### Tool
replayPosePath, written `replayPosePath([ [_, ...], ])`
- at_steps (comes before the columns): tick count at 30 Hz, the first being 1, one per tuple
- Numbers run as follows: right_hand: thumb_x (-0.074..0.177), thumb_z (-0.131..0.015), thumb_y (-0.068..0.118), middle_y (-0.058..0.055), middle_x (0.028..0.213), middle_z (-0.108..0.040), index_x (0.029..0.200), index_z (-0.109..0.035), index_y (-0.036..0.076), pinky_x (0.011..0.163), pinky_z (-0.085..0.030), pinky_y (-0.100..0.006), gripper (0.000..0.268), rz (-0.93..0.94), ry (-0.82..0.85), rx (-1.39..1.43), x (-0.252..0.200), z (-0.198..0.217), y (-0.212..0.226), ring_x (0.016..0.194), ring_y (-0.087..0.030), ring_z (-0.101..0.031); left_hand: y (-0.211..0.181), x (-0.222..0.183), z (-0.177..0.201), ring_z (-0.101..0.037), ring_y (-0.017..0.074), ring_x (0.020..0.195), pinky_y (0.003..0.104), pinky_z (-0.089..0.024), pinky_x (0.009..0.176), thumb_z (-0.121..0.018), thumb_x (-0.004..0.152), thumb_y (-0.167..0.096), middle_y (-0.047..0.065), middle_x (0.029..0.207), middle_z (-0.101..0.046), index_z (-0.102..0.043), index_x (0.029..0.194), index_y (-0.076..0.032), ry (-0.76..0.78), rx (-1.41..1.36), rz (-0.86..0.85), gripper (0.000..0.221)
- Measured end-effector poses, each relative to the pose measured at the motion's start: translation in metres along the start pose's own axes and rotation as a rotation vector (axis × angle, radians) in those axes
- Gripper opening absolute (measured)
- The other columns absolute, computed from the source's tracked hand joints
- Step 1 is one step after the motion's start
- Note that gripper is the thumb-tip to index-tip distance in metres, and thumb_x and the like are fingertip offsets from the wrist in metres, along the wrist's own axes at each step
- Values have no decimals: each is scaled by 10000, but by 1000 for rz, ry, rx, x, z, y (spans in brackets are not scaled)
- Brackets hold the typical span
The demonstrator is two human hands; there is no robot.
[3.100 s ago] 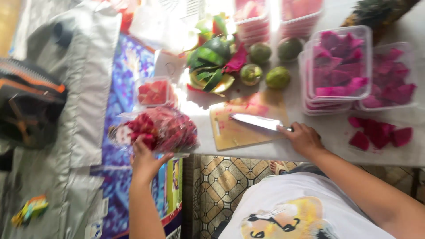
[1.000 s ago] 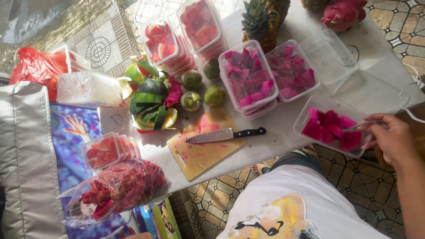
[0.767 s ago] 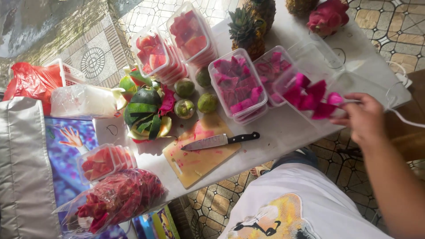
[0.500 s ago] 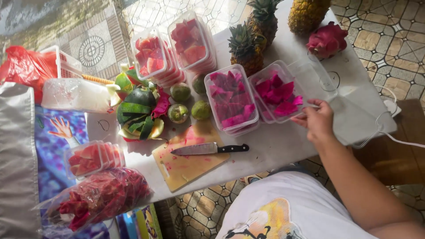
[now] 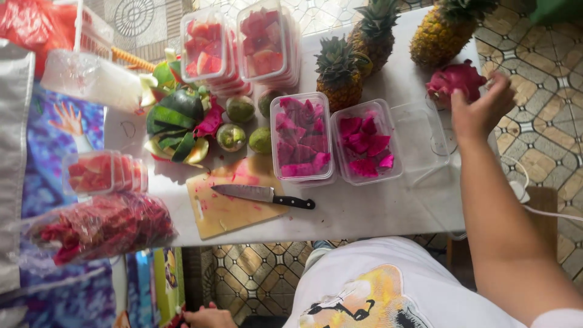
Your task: Cutting dragon fruit into pieces and placing them into plastic containers
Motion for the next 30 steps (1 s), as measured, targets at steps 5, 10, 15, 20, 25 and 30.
replayPosePath([
  [5,779,-974,495,-216,1468,-111,1544,-376,266,997,-455,-679,998,-263,427,-290,48,-29,10,1357,-462,-147,12,-32,17,-550,188,933,294,-473,601,-467,1032,-254,135,1286,-490,-353,1378,-231,9,-121,23,365],
  [10,715,-988,403,-218,1316,-300,1413,-402,154,999,-494,-498,944,-296,557,-158,42,-47,-35,1184,-516,-541,26,-43,36,-567,233,959,338,-470,567,-452,1058,-178,169,1336,-495,-354,1370,-128,29,-43,-103,330],
  [15,709,-1115,218,-228,1345,-397,1376,-487,192,996,-561,-403,917,-237,218,126,28,-45,-71,1202,-345,-564,19,-57,46,-571,239,1004,361,-466,605,-424,1059,-191,162,1402,-457,-330,1368,-134,92,-21,-44,328],
  [20,759,-977,272,72,938,-846,1023,-645,168,516,-632,-181,437,-751,23,577,4,-35,-96,681,16,-794,27,-64,25,-570,248,1031,343,-486,594,-443,1041,-140,162,1330,-467,-325,1364,-114,260,-70,-180,345],
  [25,1026,-785,-461,-492,1360,-586,1445,-319,-51,845,-663,-622,749,78,14,972,-60,61,61,1065,-515,-689,-43,-139,-5,-566,245,1101,314,-532,675,-471,1024,-131,145,1449,-403,-321,1417,-94,522,-45,-275,421],
  [30,632,-922,17,-151,1427,-338,1322,-324,191,1118,-400,-481,930,676,131,762,-138,107,181,1245,-336,-433,-93,-172,-39,-634,214,1004,208,-533,618,-410,1052,-117,113,1311,-526,-409,1367,-70,886,-300,-368,319],
])
Point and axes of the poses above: each hand's wrist, its own x-axis towards the middle knuckle, its own z-axis out of the back of the hand, y = z × x, the point moved 2 cm from there along x, towards the middle knuckle
